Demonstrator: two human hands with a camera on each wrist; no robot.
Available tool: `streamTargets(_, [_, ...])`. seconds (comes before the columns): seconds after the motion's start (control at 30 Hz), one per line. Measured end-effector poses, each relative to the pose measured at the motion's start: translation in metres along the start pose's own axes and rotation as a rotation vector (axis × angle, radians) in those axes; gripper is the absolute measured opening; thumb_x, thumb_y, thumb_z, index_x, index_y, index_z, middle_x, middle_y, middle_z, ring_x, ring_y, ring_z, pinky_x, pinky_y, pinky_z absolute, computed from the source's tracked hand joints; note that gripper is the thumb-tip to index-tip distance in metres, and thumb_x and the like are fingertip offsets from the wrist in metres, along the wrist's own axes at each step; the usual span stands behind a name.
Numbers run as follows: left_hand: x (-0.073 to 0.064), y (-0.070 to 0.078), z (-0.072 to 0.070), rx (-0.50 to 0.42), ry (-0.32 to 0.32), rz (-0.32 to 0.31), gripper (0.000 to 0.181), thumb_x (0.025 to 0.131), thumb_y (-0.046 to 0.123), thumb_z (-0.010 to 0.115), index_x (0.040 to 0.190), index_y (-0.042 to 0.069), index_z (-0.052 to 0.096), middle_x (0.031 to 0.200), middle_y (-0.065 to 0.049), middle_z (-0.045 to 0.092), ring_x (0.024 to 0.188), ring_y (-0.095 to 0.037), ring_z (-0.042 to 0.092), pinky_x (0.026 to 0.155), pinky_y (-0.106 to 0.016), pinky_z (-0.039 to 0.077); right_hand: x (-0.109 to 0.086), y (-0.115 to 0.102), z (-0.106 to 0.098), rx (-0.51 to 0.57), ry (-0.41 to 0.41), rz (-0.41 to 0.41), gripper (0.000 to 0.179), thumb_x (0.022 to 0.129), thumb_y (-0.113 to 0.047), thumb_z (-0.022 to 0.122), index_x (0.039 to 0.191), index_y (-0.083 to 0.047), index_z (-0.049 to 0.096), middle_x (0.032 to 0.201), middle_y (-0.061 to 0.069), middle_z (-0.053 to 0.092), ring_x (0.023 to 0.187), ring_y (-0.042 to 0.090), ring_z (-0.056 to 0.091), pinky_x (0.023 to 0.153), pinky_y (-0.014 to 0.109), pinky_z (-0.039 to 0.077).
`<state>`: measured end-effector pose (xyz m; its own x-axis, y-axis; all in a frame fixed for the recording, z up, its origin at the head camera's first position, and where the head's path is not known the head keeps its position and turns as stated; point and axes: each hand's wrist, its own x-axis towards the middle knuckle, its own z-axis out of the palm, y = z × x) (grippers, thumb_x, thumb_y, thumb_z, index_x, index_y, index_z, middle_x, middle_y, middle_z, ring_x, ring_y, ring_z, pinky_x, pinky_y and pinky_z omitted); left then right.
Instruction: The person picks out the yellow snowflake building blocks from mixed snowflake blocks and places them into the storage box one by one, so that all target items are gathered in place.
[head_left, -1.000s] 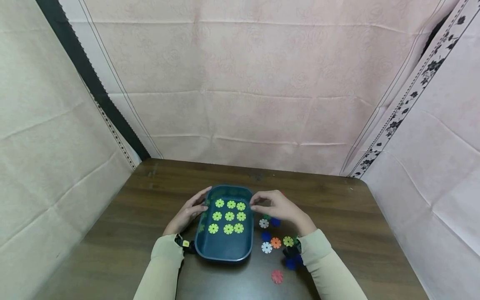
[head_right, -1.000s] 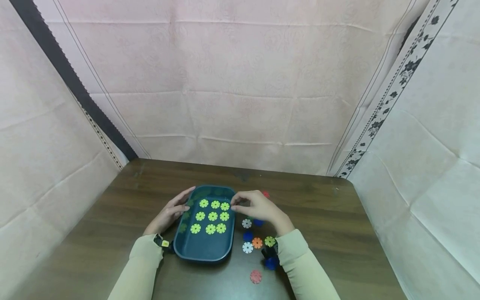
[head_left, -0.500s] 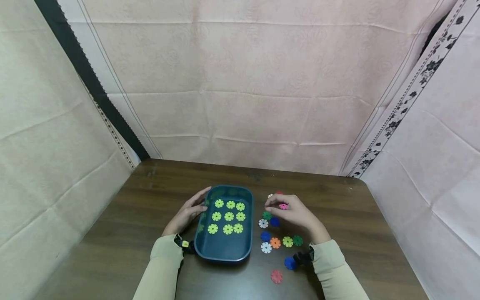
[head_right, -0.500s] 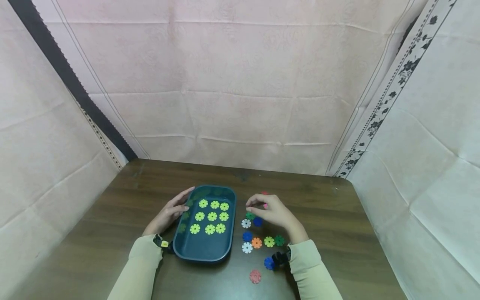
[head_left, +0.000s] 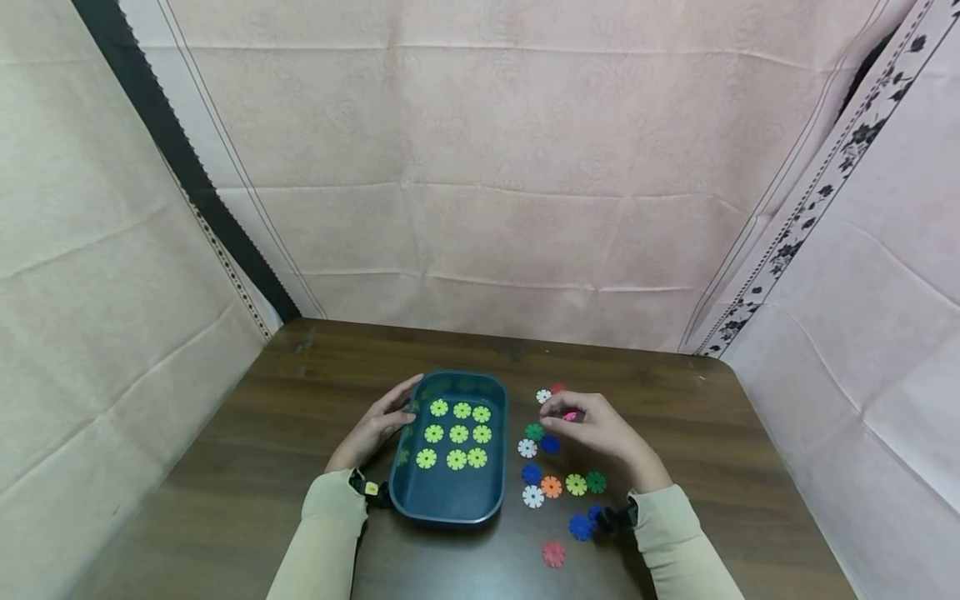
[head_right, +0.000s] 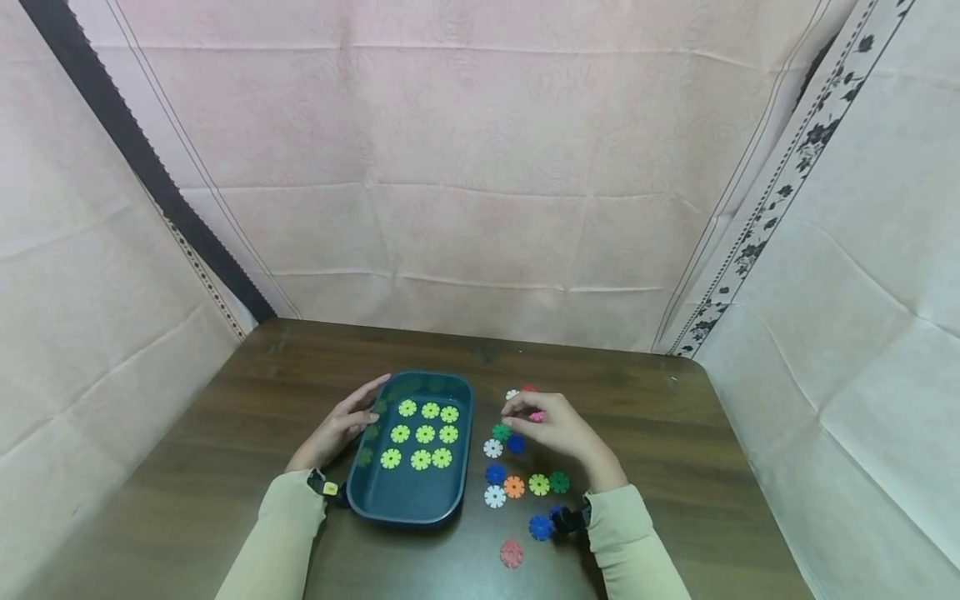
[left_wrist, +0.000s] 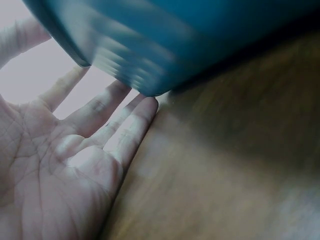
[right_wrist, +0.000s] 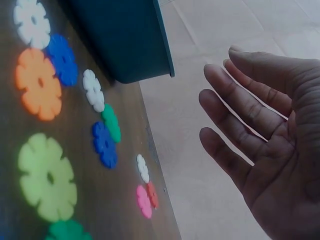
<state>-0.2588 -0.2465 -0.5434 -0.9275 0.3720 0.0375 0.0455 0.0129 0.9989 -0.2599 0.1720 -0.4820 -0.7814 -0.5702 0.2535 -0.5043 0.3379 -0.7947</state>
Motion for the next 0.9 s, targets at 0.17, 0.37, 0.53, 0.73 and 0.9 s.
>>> streamTargets(0.17, [0.000, -0.001, 0.001, -0.001, -0.003, -0.005, 0.062, 0.100, 0.013, 0.056, 0.156, 0.033, 0.037, 0.158, -0.009, 0.036, 0.141, -0.036, 0.038, 0.112, -0.059, 0.030, -0.015, 0.011, -0.004, -0.023, -0.033, -0.004, 0.012, 0.098, -0.024, 0.068, 0.105, -0.016, 0.073, 0.099, -0.004, 0.071, 0.092, 0.021, 0.066, 0.083, 0.038, 0.055])
streamTargets(0.37, [0.001, 0.000, 0.000, -0.005, 0.001, 0.003, 0.062, 0.100, 0.011, 0.055, 0.156, 0.032, 0.037, 0.157, -0.009, 0.037, 0.141, -0.036, 0.038, 0.112, -0.060, 0.030, -0.043, 0.033, -0.009, -0.098, -0.049, 0.082, 0.009, 0.097, -0.031, 0.069, 0.102, -0.024, 0.072, 0.096, -0.010, 0.071, 0.087, 0.015, 0.064, 0.078, 0.033, 0.055])
streamTargets(0.53, [0.001, -0.001, 0.000, 0.009, 0.005, -0.006, 0.062, 0.100, 0.012, 0.055, 0.156, 0.033, 0.037, 0.156, -0.009, 0.038, 0.139, -0.036, 0.041, 0.111, -0.059, 0.032, -0.067, 0.054, -0.004, -0.160, 0.009, -0.006, 0.010, 0.093, -0.024, 0.074, 0.103, -0.021, 0.072, 0.098, -0.009, 0.069, 0.087, 0.014, 0.061, 0.074, 0.032, 0.051])
streamTargets(0.73, [0.002, 0.000, 0.000, 0.026, 0.018, -0.016, 0.063, 0.099, 0.016, 0.058, 0.155, 0.034, 0.038, 0.155, -0.008, 0.039, 0.137, -0.036, 0.042, 0.110, -0.058, 0.034, -0.076, 0.068, 0.006, -0.214, 0.044, -0.110, 0.019, 0.088, -0.024, 0.080, 0.105, -0.021, 0.072, 0.106, -0.006, 0.066, 0.098, 0.018, 0.053, 0.080, 0.037, 0.045])
streamTargets(0.9, [0.002, 0.001, 0.001, 0.025, 0.018, -0.016, 0.062, 0.100, 0.012, 0.056, 0.155, 0.036, 0.038, 0.156, -0.008, 0.039, 0.138, -0.036, 0.041, 0.110, -0.059, 0.034, -0.075, 0.070, 0.009, -0.253, 0.013, -0.111, 0.025, 0.085, -0.030, 0.083, 0.107, -0.024, 0.073, 0.109, -0.006, 0.063, 0.099, 0.016, 0.047, 0.080, 0.036, 0.042])
